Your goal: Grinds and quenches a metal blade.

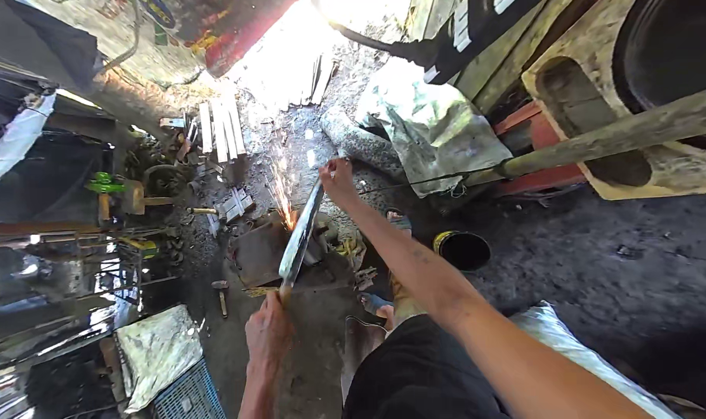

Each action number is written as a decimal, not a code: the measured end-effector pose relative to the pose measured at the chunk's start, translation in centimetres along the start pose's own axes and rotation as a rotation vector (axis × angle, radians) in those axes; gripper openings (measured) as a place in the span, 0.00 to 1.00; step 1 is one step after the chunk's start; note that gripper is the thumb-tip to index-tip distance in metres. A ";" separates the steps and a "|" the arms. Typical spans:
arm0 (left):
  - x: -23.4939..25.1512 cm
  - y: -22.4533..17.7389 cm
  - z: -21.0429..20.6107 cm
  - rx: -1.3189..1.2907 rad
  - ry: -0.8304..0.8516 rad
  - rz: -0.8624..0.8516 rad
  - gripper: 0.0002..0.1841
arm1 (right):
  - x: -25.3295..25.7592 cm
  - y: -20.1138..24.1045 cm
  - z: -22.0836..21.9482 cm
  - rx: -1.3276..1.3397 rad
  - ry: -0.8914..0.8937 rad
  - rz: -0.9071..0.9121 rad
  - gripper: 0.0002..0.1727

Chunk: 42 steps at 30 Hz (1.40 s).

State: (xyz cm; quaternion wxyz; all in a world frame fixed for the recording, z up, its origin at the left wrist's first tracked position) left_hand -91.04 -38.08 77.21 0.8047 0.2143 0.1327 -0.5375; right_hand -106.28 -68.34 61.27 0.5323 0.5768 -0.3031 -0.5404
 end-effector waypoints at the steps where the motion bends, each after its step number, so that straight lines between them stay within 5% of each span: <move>1: 2.4 -1.2 0.3 0.017 -0.017 -0.031 0.18 | 2.2 -0.3 1.7 -0.020 -0.026 -0.020 0.27; 5: 5.0 -2.4 0.2 0.069 -0.060 -0.067 0.20 | 5.1 -1.2 5.2 -0.032 -0.095 -0.038 0.23; 13: -10.2 4.6 -2.0 0.019 0.163 0.178 0.17 | -7.8 1.3 -4.6 0.004 0.029 0.073 0.29; 21: 5.5 -3.1 0.2 -0.012 0.056 -0.013 0.22 | 4.7 0.5 5.4 -0.077 -0.099 -0.083 0.26; 25: 0.7 -0.5 -1.2 -0.021 0.021 0.028 0.18 | 1.2 0.8 3.3 -0.059 -0.046 -0.058 0.27; 31: -9.3 4.4 -2.4 -0.024 0.203 0.188 0.17 | -7.9 1.5 -4.0 -0.006 0.030 0.052 0.26; 38: 5.3 -3.0 0.2 0.001 0.028 -0.024 0.21 | 4.9 0.1 4.9 -0.032 -0.051 -0.036 0.24; 42: 1.2 -0.5 -1.3 -0.012 -0.028 -0.016 0.16 | 1.6 0.8 3.3 -0.046 -0.059 0.003 0.25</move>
Point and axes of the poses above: each hand's wrist, its own x-axis towards the middle knuckle, its own z-axis out of the back of the hand, y = z × x, the point moved 9 cm from there along x, towards the middle knuckle, and after that the axes turned 3 degrees about y, right-handed, at the moved point
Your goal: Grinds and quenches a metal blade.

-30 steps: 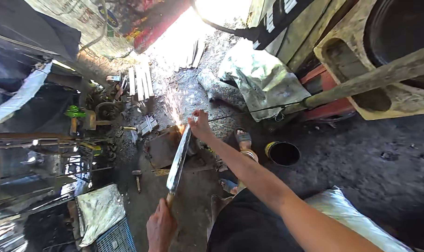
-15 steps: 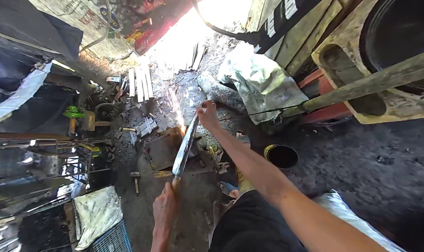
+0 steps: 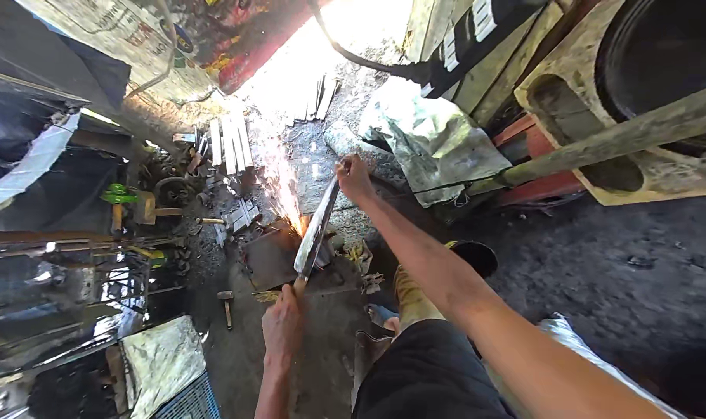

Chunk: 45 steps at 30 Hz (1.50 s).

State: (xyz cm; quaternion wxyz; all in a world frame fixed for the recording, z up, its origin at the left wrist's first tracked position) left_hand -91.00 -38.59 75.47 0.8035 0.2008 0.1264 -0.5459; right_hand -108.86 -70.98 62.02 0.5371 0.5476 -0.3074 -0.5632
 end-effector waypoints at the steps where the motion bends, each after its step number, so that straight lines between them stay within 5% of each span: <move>1: -2.3 1.3 -0.7 -0.017 0.044 0.036 0.16 | -2.3 0.4 -1.3 0.000 0.022 0.018 0.27; 4: -9.4 4.9 -1.5 -0.025 0.207 0.190 0.19 | -8.6 1.4 -6.0 0.003 0.098 0.066 0.27; 7: -12.2 5.1 -0.9 -0.019 0.185 0.198 0.18 | -11.1 1.4 -7.4 0.013 0.133 0.055 0.26; 15: 4.0 -3.0 1.3 0.021 0.049 0.000 0.20 | 3.6 -0.8 2.8 -0.037 -0.040 -0.036 0.26; 25: -12.9 5.5 -0.6 0.008 0.214 0.225 0.17 | -11.0 0.8 -7.5 0.047 0.106 0.089 0.30; 33: 2.9 -2.6 1.6 0.053 0.058 0.018 0.20 | 2.9 -1.7 0.9 0.034 -0.043 -0.102 0.31; 42: -12.2 4.8 0.7 0.023 0.218 0.206 0.16 | -9.6 0.5 -7.1 0.061 0.106 0.012 0.36; 45: -10.2 3.3 1.3 -0.001 0.254 0.197 0.17 | -8.5 0.1 -6.1 0.021 0.086 0.016 0.34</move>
Point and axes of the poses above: each hand's wrist, its own x-axis towards the middle knuckle, its own z-axis out of the back of the hand, y = z × x, the point moved 9 cm from there along x, towards the middle knuckle, and after that the axes turned 3 degrees about y, right-handed, at the moved point
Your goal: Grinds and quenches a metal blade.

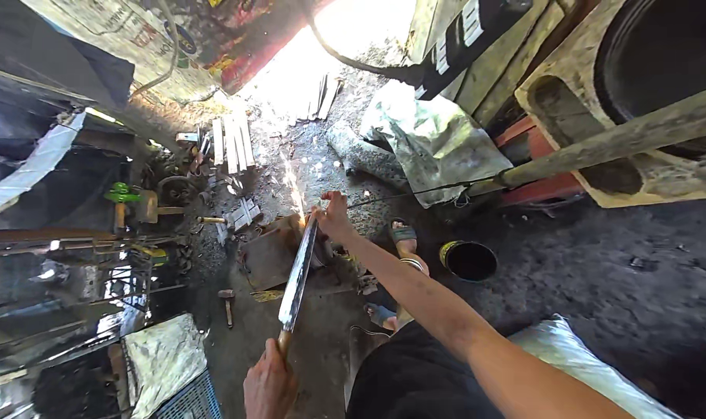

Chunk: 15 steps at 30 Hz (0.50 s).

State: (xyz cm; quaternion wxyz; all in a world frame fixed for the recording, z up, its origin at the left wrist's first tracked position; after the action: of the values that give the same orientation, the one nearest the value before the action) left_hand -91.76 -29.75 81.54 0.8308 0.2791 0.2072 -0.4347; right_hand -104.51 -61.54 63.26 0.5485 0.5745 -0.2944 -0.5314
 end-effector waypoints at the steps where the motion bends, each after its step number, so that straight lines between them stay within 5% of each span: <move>1: 2.3 -1.7 0.8 -0.019 -0.021 -0.033 0.18 | 1.8 -0.2 1.3 -0.010 -0.016 -0.019 0.34; 6: 11.5 -8.2 4.0 0.007 -0.146 -0.196 0.21 | 10.4 -1.0 8.6 -0.032 -0.150 -0.132 0.32; 15: -0.5 1.5 0.4 0.032 -0.015 -0.003 0.17 | -0.4 0.0 -0.6 0.023 0.000 -0.049 0.35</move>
State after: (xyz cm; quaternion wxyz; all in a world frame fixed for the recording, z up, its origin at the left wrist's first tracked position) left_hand -90.71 -28.94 82.55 0.8272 0.2886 0.1944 -0.4412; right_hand -104.01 -60.99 63.30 0.5287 0.5880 -0.2863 -0.5410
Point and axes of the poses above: each hand's wrist, its own x-axis towards the middle knuckle, its own z-axis out of the back of the hand, y = z × x, the point moved 9 cm from there along x, towards the middle knuckle, and after that the axes turned 3 degrees about y, right-handed, at the moved point
